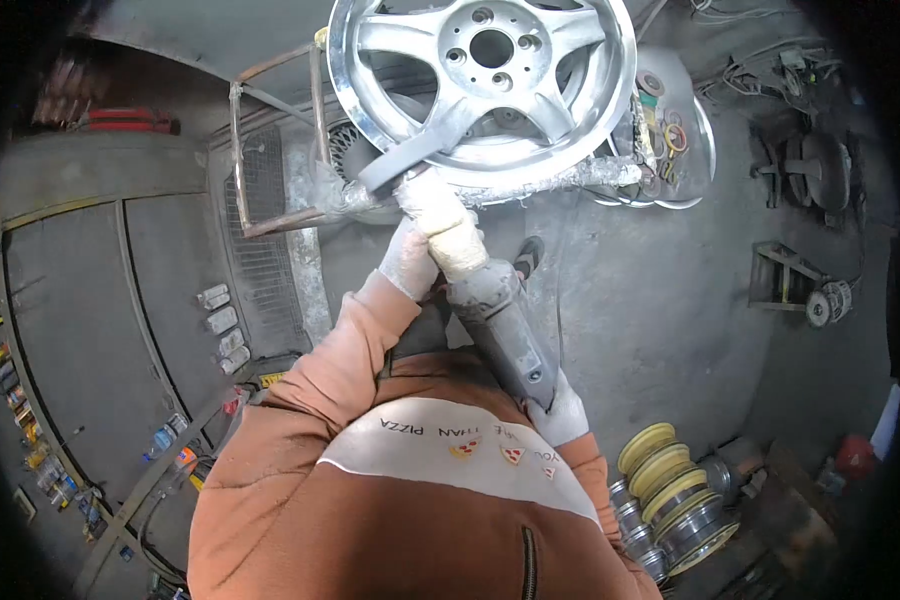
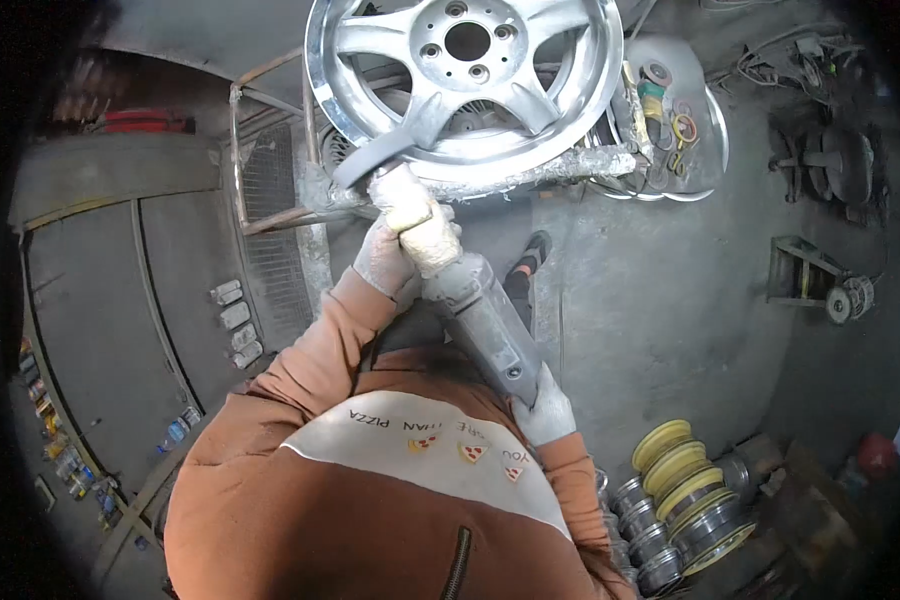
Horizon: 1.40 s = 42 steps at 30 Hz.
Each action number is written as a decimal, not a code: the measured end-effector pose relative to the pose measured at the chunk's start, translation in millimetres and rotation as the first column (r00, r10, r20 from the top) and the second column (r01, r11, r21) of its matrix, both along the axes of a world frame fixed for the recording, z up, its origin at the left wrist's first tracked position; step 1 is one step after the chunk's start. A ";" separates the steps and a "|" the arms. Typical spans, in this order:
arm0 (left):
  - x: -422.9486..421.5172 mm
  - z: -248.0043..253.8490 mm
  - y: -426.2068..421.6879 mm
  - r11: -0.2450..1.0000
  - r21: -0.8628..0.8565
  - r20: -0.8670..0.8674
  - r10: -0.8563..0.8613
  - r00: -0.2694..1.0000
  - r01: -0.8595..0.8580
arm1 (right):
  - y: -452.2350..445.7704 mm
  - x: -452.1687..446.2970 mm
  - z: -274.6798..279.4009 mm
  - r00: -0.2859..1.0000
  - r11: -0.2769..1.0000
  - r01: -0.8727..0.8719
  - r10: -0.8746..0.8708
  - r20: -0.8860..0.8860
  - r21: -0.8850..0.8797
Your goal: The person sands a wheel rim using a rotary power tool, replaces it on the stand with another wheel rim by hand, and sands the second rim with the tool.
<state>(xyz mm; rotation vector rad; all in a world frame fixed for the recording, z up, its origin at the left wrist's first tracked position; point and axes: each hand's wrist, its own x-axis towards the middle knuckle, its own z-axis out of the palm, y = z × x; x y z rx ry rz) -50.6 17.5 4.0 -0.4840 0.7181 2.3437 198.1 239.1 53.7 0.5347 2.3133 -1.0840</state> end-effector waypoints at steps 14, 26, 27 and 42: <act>25.7 -62.3 63.5 0.991 0.074 -0.093 -0.104 0.990 0.111 | 34.1 44.3 -27.6 0.987 0.990 0.144 -0.144 0.070 0.009; 7.8 1.5 -62.3 0.959 -0.013 -0.015 0.281 0.959 -0.282 | -11.8 -68.1 -19.8 0.986 0.988 -0.131 0.121 -0.118 -0.081; 18.9 -10.6 -75.1 0.950 -0.006 -0.029 0.313 0.949 -0.313 | -9.5 -76.8 -15.9 0.968 0.966 -0.248 0.244 -0.056 -0.069; 93.2 -36.8 -86.3 0.780 -0.111 -0.117 0.605 0.787 -0.616 | 82.3 -348.6 -89.6 0.448 0.834 0.406 -0.538 -0.715 -0.374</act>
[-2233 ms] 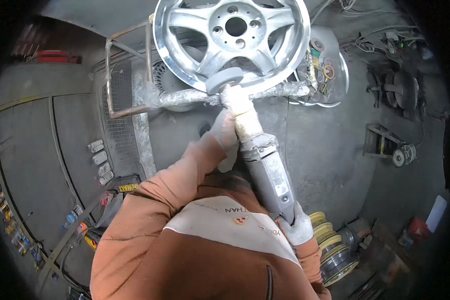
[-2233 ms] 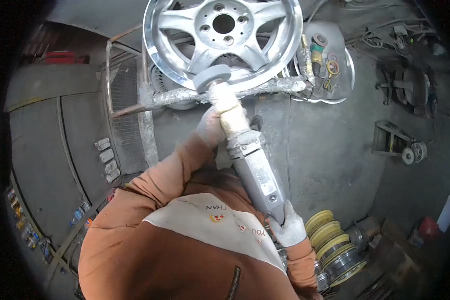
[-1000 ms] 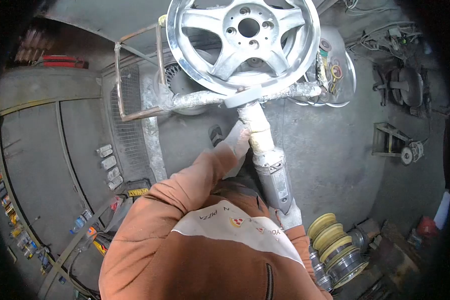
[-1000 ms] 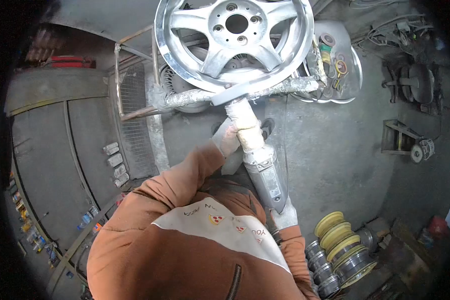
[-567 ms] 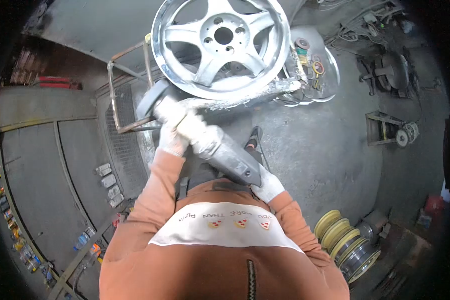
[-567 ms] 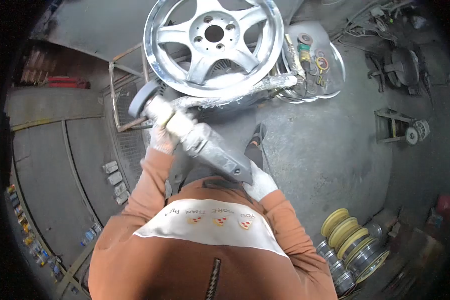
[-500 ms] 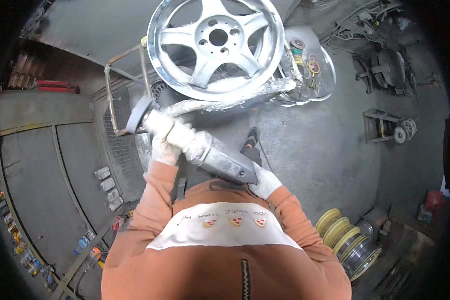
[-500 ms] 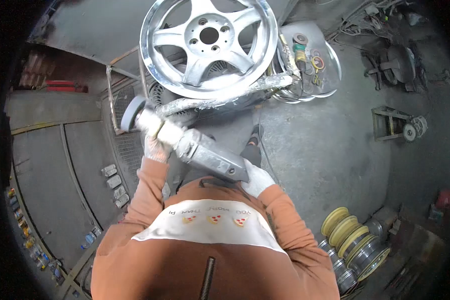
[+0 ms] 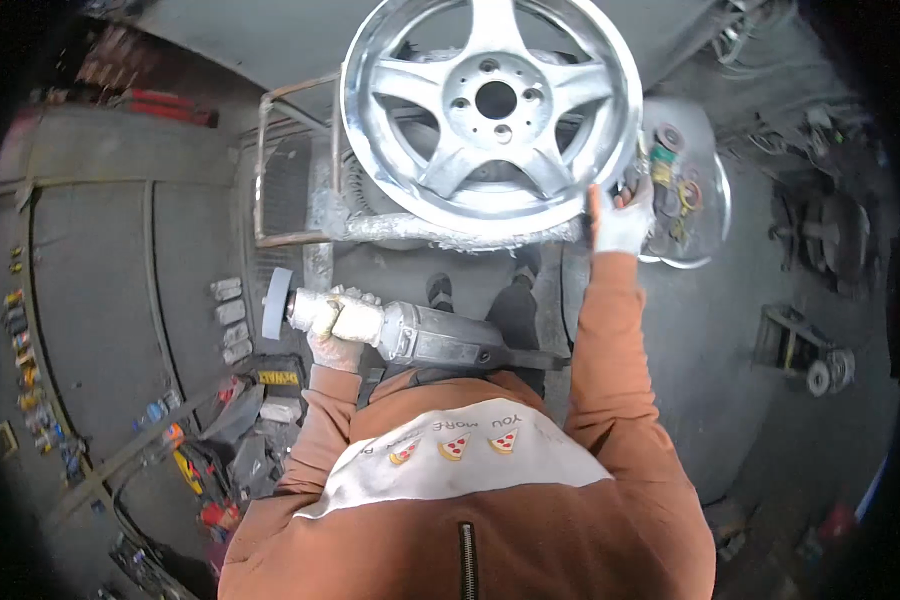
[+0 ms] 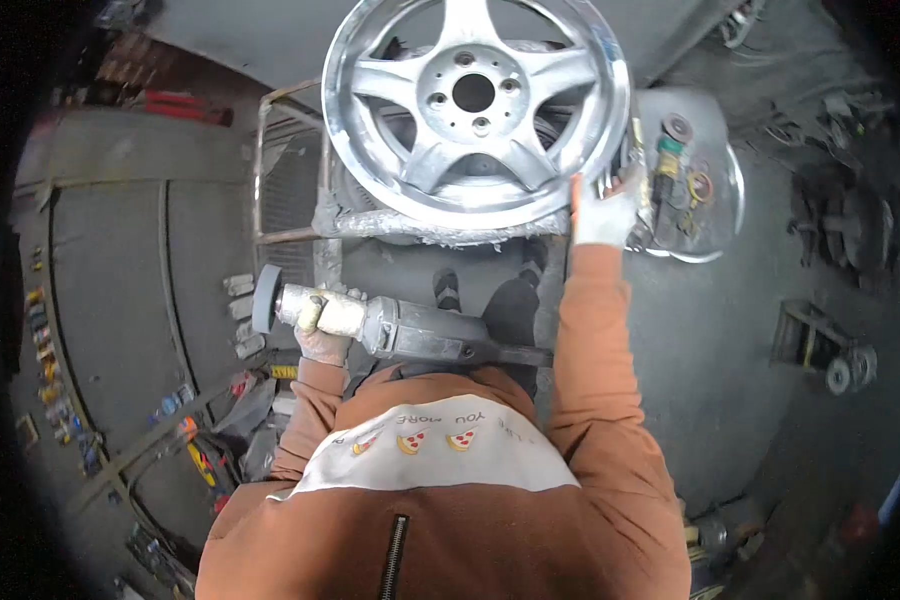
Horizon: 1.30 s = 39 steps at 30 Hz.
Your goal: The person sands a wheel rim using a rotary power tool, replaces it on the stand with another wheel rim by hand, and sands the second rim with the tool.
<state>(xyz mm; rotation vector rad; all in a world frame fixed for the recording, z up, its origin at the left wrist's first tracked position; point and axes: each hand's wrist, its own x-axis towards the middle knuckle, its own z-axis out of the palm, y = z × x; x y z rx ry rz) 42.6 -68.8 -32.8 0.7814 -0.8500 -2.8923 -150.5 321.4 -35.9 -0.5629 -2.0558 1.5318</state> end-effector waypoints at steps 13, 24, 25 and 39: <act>4.5 -4.2 55.8 0.965 -0.118 -0.034 0.234 0.972 -0.236 | 85.9 -154.1 27.7 0.691 0.641 -0.718 0.614 0.381 0.271; -4.4 1.7 55.1 0.953 -0.133 -0.007 0.274 0.962 -0.273 | -10.5 -135.5 179.2 0.671 0.668 -0.655 0.729 -0.133 0.352; -6.6 4.4 54.0 0.948 -0.157 0.028 0.284 0.958 -0.276 | -14.2 -89.8 219.4 0.440 0.497 -0.866 0.812 0.384 -0.056; -43.1 4.6 26.4 0.984 -0.023 0.002 -0.175 0.985 0.175 | -23.9 173.0 -29.3 -0.341 0.178 -0.833 0.580 0.740 -0.524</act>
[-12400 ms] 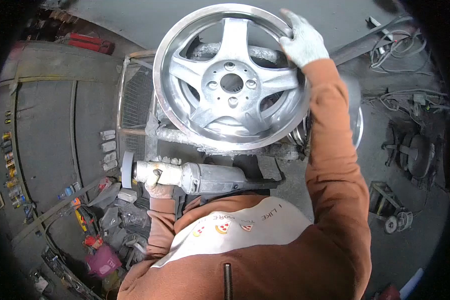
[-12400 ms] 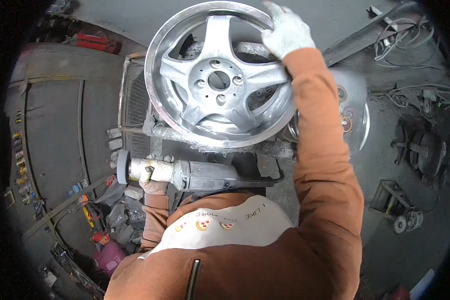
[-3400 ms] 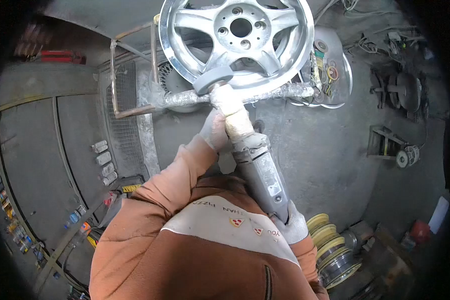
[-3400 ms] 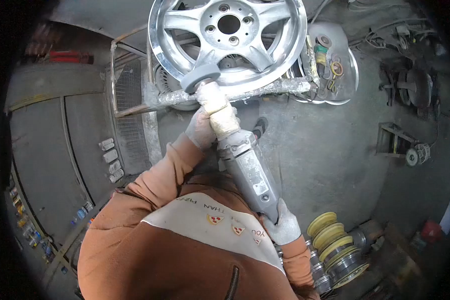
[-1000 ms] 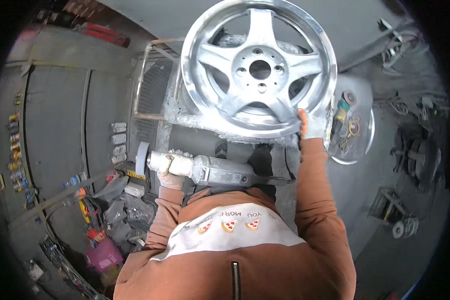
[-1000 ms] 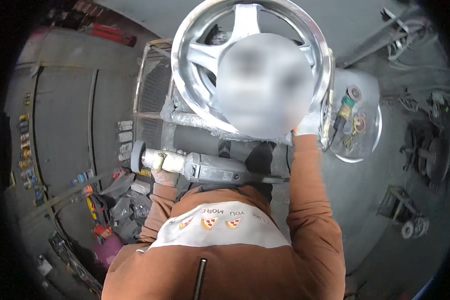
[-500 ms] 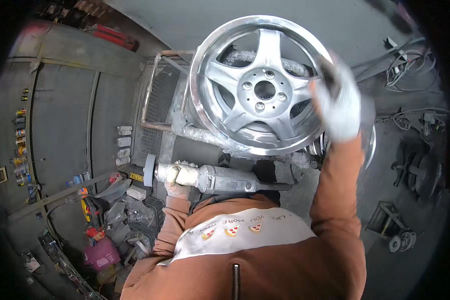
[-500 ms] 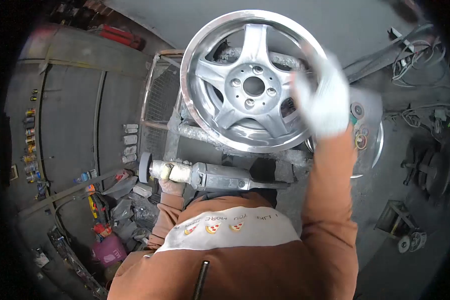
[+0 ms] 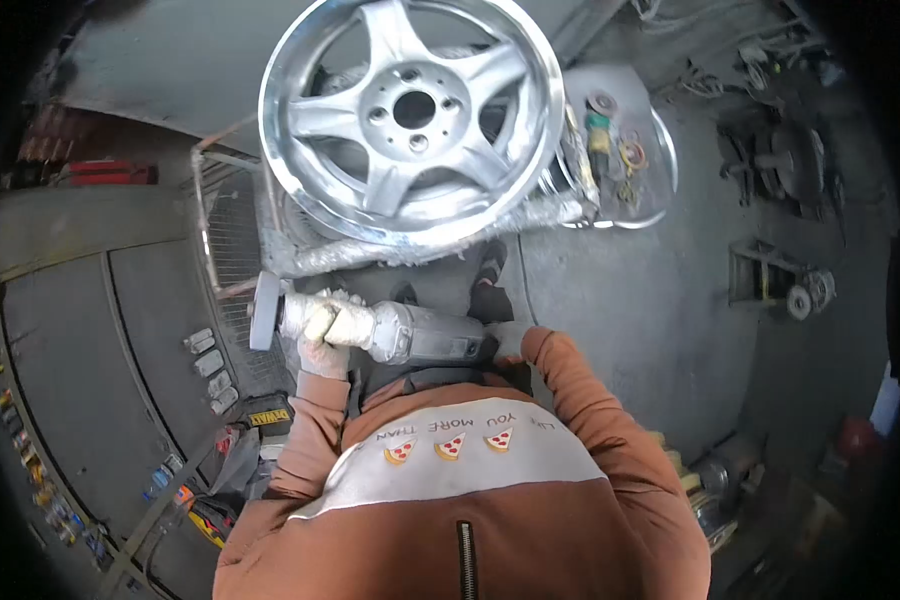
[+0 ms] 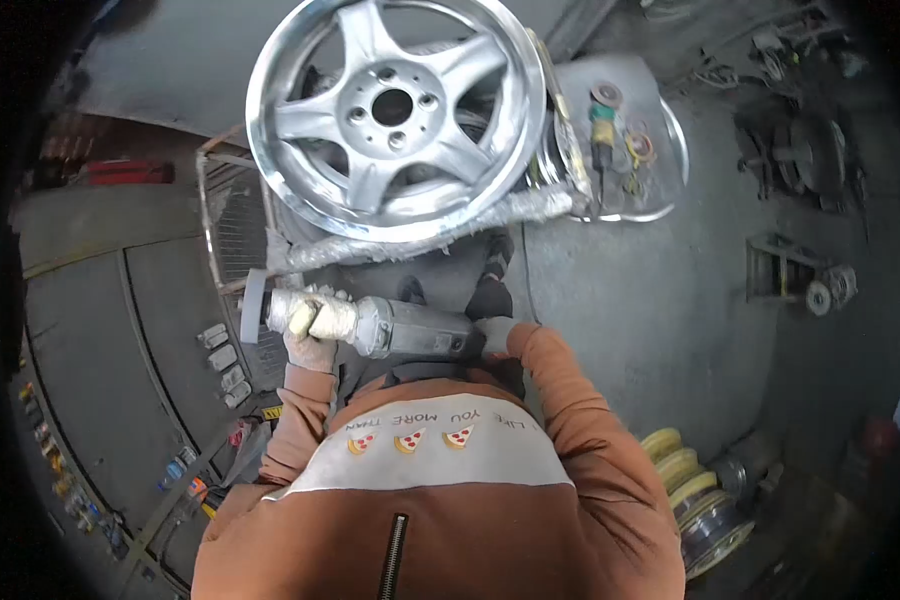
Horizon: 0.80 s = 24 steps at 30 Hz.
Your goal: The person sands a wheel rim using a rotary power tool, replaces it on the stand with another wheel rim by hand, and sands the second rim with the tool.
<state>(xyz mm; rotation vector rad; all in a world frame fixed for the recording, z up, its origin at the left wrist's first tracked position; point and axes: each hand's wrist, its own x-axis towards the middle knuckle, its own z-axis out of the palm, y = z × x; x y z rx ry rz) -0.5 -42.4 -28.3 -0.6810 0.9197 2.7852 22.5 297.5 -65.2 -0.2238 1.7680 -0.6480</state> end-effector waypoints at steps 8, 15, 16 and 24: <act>-8.1 -3.1 85.8 0.991 0.012 0.093 -0.131 0.987 0.131 | 52.9 74.3 7.9 0.942 0.935 0.333 -0.337 0.010 0.119; -16.3 -18.9 210.6 0.951 -0.185 0.002 -0.251 0.968 0.247 | 151.7 116.7 64.0 0.928 0.920 0.371 -0.373 -0.012 0.129; -19.1 -21.2 227.5 0.925 -0.253 0.004 -0.293 0.956 0.284 | 166.0 127.9 71.4 0.914 0.909 0.405 -0.402 -0.046 0.101; -52.8 -20.9 321.2 0.974 0.055 0.004 -0.218 0.976 0.217 | 214.4 107.5 158.8 0.764 0.804 0.585 -0.503 -0.404 0.105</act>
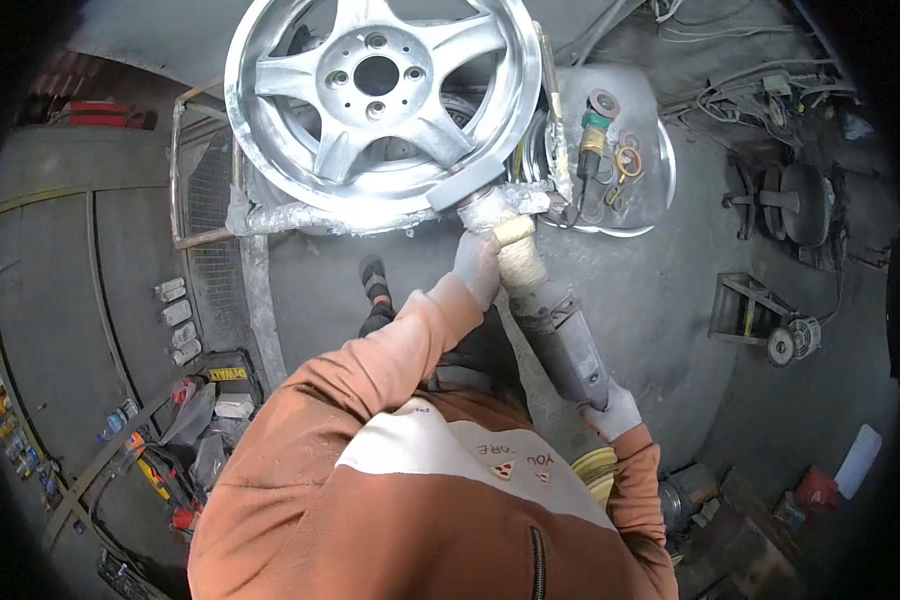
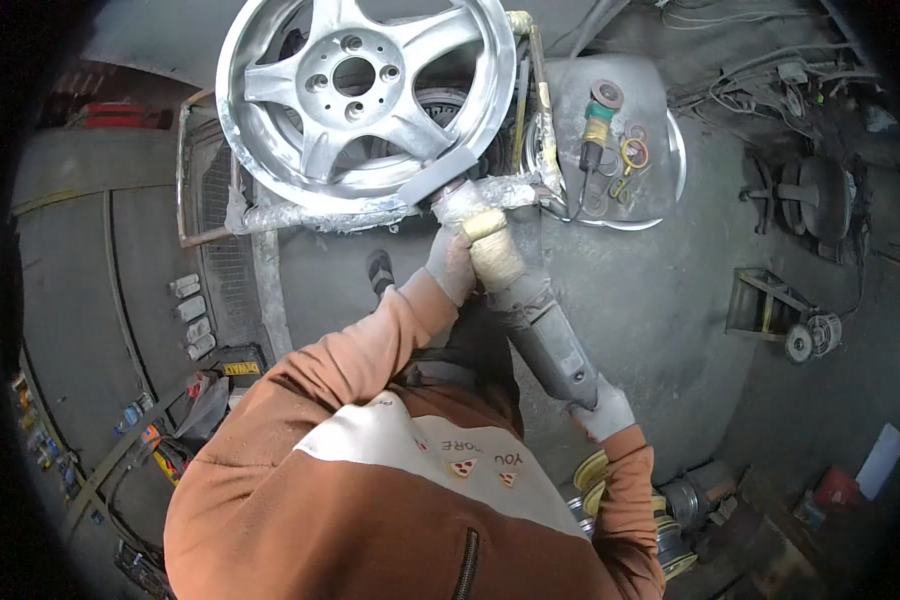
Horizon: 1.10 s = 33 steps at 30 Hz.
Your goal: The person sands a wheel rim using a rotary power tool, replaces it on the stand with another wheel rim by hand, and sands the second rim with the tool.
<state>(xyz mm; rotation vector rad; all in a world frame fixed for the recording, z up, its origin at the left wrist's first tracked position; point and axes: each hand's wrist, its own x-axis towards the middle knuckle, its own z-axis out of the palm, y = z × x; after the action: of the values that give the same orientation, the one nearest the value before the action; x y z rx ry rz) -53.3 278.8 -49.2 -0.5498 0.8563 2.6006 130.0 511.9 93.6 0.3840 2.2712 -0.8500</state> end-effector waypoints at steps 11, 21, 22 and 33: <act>29.8 -9.9 -72.0 0.997 0.069 0.137 -0.036 0.990 0.027 | -33.7 38.0 -37.4 0.993 0.989 0.107 -0.101 0.055 -0.104; 32.2 -21.0 -119.7 0.997 0.067 0.158 0.039 0.987 -0.050 | -70.8 33.5 -66.9 0.992 0.985 -0.119 0.123 0.025 -0.124; 27.2 -4.5 -104.6 1.000 0.006 0.162 -0.026 0.986 0.025 | -58.5 35.8 -63.9 0.983 0.982 -0.174 0.177 0.048 -0.072; 9.6 -4.7 -5.9 0.999 -0.003 -0.085 -0.052 0.995 0.052 | 2.5 14.1 -21.0 0.914 0.943 0.268 -0.313 0.259 0.196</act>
<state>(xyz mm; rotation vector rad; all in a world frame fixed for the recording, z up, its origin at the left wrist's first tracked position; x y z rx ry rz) -43.7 272.9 -54.0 -0.4133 0.8866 2.5926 144.1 514.4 72.7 0.8799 2.0402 -0.7067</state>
